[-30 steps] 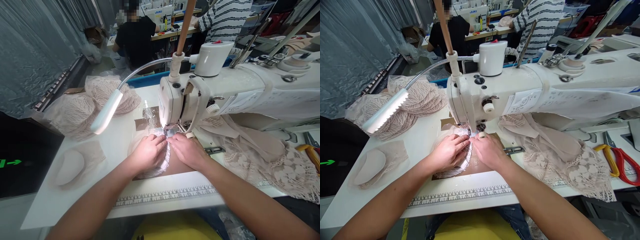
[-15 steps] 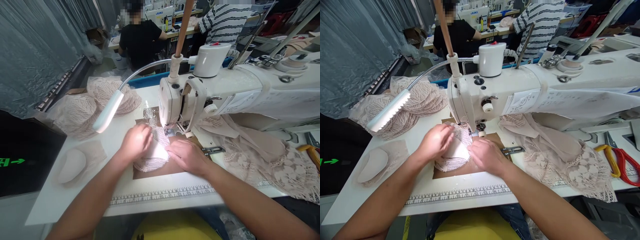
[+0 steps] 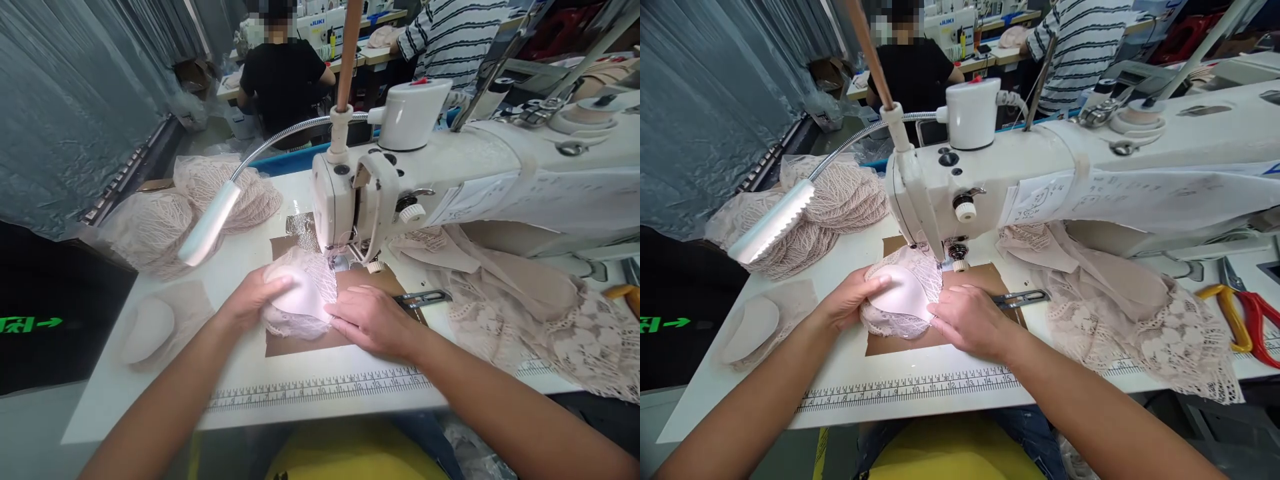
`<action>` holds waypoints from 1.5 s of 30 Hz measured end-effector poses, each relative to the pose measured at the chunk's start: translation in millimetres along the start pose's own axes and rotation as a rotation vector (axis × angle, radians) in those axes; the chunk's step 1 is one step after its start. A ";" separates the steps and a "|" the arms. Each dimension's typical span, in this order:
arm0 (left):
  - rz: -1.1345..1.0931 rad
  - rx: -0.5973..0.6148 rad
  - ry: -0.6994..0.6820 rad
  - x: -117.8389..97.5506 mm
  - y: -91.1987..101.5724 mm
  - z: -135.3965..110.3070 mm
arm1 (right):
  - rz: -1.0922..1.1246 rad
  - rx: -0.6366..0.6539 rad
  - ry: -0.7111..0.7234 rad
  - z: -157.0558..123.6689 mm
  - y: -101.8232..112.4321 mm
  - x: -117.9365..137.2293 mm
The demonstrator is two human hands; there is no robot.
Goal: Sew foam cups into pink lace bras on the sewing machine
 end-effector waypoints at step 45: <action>0.080 0.093 -0.092 4.0 -2.9 10.7 | -0.304 -0.120 -0.383 8.2 -2.4 -34.9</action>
Point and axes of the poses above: each hand's wrist, its own z-axis towards the middle knuckle, its own y-axis out of the back of the hand, x = y × z, the point moved 7 cm from there along z, towards the middle knuckle, and after that the axes turned 8 degrees about -z, right-handed, at the moved point
